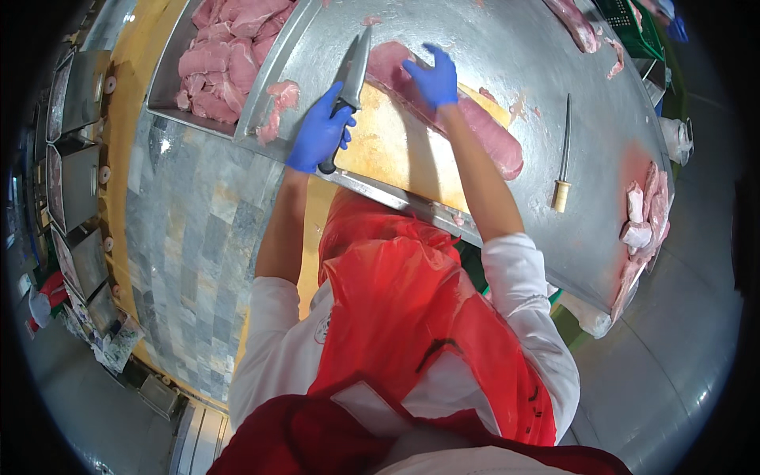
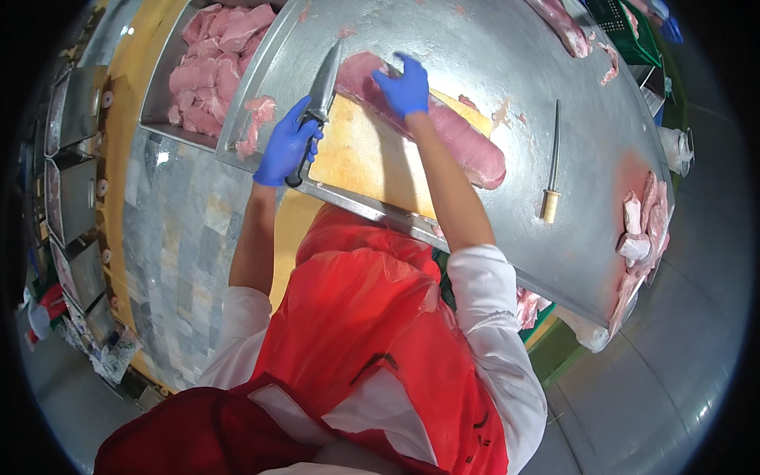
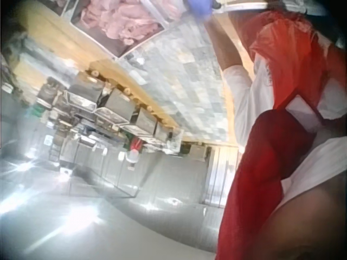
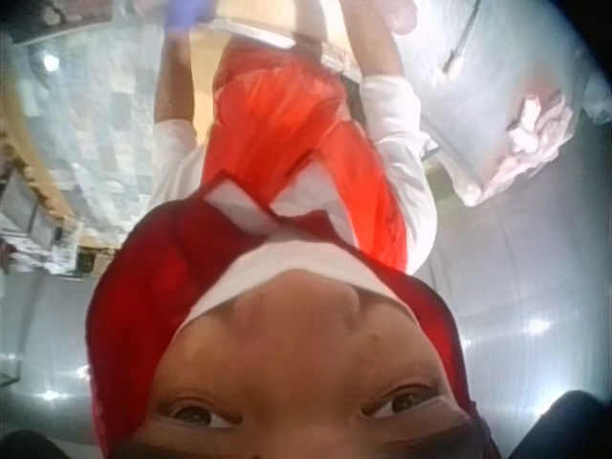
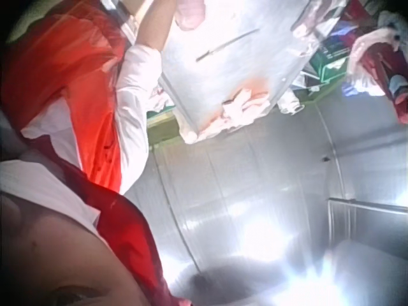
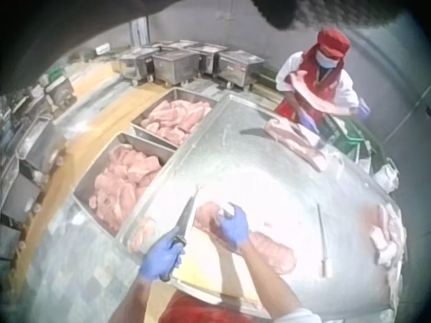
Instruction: The person trims fat from large pieces of raw meat using a knife and a honing steel on a cutting board. They repeatedly sharpen the knife and place trimmed fat into a green crate while working in a commercial meat processing area.
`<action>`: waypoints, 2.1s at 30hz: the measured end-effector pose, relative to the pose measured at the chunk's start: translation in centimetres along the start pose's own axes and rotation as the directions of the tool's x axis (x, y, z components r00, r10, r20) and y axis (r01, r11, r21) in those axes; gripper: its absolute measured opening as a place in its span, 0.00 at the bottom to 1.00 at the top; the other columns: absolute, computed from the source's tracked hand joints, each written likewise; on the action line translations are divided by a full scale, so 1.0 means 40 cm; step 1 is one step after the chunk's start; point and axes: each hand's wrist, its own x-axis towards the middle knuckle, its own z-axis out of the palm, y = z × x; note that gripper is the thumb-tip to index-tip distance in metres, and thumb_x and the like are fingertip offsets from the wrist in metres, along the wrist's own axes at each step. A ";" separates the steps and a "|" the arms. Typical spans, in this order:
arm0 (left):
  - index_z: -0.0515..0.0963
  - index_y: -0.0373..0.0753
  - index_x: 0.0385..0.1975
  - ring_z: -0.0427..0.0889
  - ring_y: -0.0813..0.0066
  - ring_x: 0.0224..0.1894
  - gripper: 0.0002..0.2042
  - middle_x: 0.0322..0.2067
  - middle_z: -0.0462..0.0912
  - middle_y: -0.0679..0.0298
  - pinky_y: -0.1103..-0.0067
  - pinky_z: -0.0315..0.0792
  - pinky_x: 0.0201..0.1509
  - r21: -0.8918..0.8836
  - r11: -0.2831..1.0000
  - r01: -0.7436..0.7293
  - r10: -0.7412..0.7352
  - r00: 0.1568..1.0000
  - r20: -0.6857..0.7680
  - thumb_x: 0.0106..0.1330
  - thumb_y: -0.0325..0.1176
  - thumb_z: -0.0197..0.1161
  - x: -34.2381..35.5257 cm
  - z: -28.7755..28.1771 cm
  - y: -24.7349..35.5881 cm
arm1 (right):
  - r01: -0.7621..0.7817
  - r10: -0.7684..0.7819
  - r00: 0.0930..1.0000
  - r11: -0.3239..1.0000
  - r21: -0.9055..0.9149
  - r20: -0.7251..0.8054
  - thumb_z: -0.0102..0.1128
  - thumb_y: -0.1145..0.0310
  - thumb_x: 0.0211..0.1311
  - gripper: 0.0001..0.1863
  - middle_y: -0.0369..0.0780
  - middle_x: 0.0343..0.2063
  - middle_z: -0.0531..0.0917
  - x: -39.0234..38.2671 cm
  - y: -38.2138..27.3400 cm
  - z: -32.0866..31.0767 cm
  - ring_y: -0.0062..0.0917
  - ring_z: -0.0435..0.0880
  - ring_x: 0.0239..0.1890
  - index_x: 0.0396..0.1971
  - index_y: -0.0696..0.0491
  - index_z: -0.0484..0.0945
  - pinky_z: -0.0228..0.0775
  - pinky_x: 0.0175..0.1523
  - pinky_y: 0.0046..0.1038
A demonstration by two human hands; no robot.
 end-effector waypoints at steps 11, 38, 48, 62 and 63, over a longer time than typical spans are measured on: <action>0.59 0.41 0.74 0.74 0.82 0.19 0.29 0.30 0.79 0.65 0.82 0.71 0.21 -0.031 0.995 0.096 -0.099 0.990 -0.103 0.73 0.29 0.56 0.005 -0.004 0.032 | 0.032 0.014 0.979 0.975 -0.220 0.204 0.80 0.37 0.32 0.46 0.49 0.46 0.85 0.078 -0.043 0.042 0.44 0.84 0.49 0.48 0.58 0.82 0.76 0.57 0.39; 0.63 0.48 0.73 0.72 0.86 0.17 0.29 0.25 0.77 0.68 0.83 0.70 0.20 -0.196 0.980 0.030 -0.067 0.981 -0.182 0.73 0.28 0.59 0.049 0.145 -0.085 | 0.227 -0.225 0.974 0.958 -0.177 0.032 0.50 0.49 0.71 0.24 0.51 0.35 0.80 0.035 0.000 0.086 0.48 0.80 0.40 0.39 0.58 0.79 0.70 0.46 0.47; 0.63 0.45 0.73 0.71 0.85 0.17 0.27 0.25 0.77 0.68 0.83 0.68 0.19 -0.305 0.943 -0.131 0.033 0.952 -0.305 0.75 0.28 0.56 0.114 0.091 -0.058 | 0.175 -0.163 0.983 0.971 -0.164 0.081 0.46 0.54 0.73 0.22 0.55 0.41 0.82 0.026 -0.017 0.088 0.51 0.80 0.46 0.45 0.58 0.80 0.71 0.54 0.46; 0.61 0.44 0.74 0.70 0.86 0.16 0.28 0.26 0.77 0.69 0.84 0.68 0.19 -0.284 0.956 -0.071 -0.013 0.960 -0.281 0.74 0.25 0.55 0.023 0.099 -0.102 | 0.303 -0.345 0.882 0.937 0.172 0.322 0.69 0.66 0.58 0.11 0.44 0.40 0.84 0.167 -0.031 0.072 0.37 0.85 0.40 0.38 0.54 0.87 0.78 0.50 0.33; 0.61 0.44 0.74 0.70 0.86 0.17 0.28 0.26 0.77 0.69 0.84 0.69 0.19 -0.291 0.953 -0.084 -0.003 0.959 -0.285 0.74 0.25 0.55 0.022 0.100 -0.109 | 0.284 -0.334 0.880 0.940 0.187 0.339 0.70 0.66 0.59 0.10 0.44 0.39 0.84 0.168 -0.029 0.067 0.37 0.85 0.39 0.38 0.55 0.87 0.78 0.48 0.32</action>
